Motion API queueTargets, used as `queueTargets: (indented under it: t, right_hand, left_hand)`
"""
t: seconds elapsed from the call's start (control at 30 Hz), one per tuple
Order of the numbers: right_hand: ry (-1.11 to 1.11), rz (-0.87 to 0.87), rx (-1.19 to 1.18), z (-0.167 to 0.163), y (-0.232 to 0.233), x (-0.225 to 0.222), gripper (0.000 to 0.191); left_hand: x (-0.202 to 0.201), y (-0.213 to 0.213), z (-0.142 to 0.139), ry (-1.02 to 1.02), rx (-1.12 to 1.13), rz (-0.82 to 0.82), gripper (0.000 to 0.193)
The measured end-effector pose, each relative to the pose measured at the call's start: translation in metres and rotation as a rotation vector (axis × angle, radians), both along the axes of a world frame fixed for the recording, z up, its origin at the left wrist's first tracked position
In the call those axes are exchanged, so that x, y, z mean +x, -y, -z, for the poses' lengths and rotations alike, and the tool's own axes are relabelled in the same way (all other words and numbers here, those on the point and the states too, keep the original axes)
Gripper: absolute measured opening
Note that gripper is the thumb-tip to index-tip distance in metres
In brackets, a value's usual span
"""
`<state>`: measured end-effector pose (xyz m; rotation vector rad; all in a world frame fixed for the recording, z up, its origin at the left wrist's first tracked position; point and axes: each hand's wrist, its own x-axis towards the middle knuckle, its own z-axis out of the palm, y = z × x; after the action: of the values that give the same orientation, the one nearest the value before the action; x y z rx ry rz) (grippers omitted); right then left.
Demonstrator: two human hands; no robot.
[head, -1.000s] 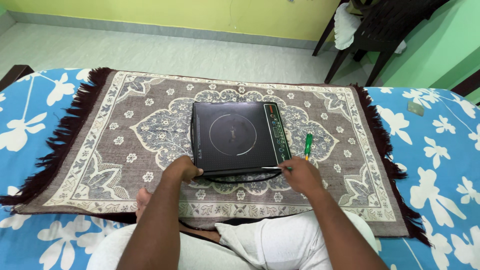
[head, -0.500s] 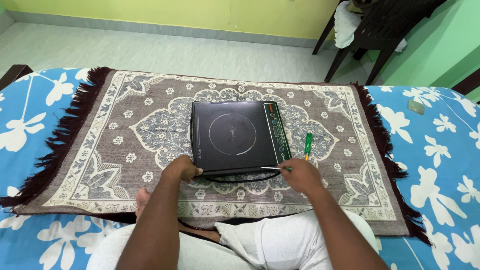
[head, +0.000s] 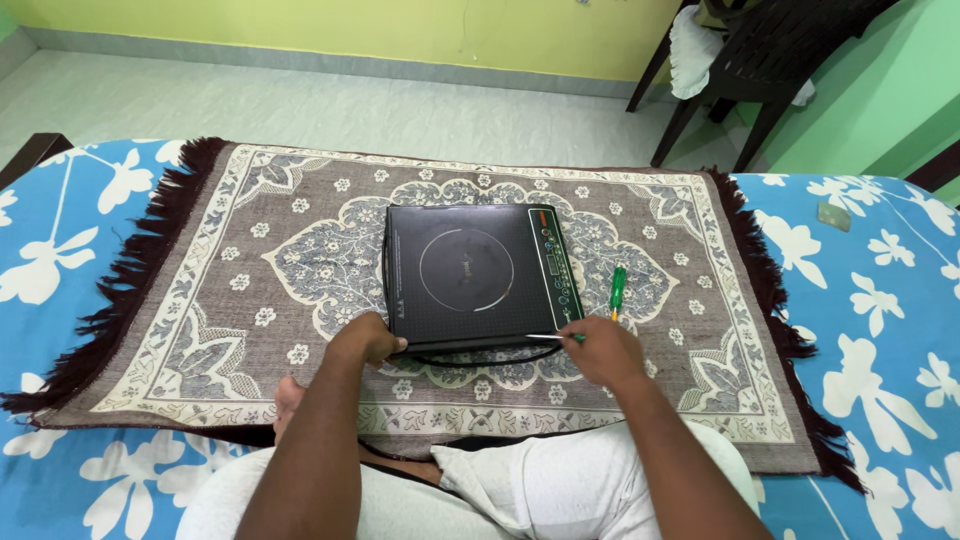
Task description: The person sits on a bed with an induction cooktop upside down and unscrews its back panel using screwdrivers. They manipulate the power cord, flip the cooktop over, press the control panel buttons, and continue working around the edges of the casing with a screwdriver.
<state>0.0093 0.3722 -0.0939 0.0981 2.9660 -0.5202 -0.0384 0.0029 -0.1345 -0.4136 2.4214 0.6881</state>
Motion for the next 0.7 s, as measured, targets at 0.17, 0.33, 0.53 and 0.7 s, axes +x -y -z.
queueTargets:
  t: [0.17,0.33,0.53,0.7]
  right_hand:
    - [-0.066,-0.072,-0.030,-0.001,0.006,0.004,0.021]
    - [-0.107,-0.096,-0.050,-0.005,0.007,0.008,0.021]
    - [-0.165,-0.119,0.016,-0.007,0.020,0.015,0.020]
    - [-0.145,-0.107,-0.018,-0.011,0.022,0.015,0.020]
  left_hand:
    - [-0.001,0.001,0.001,0.007,-0.004,0.002,0.041]
    - [-0.002,0.002,-0.001,0.005,-0.009,-0.003,0.039]
    - [-0.003,0.003,0.001,-0.003,0.000,0.041,0.041]
    - [-0.004,0.001,0.004,0.002,-0.016,0.006,0.043]
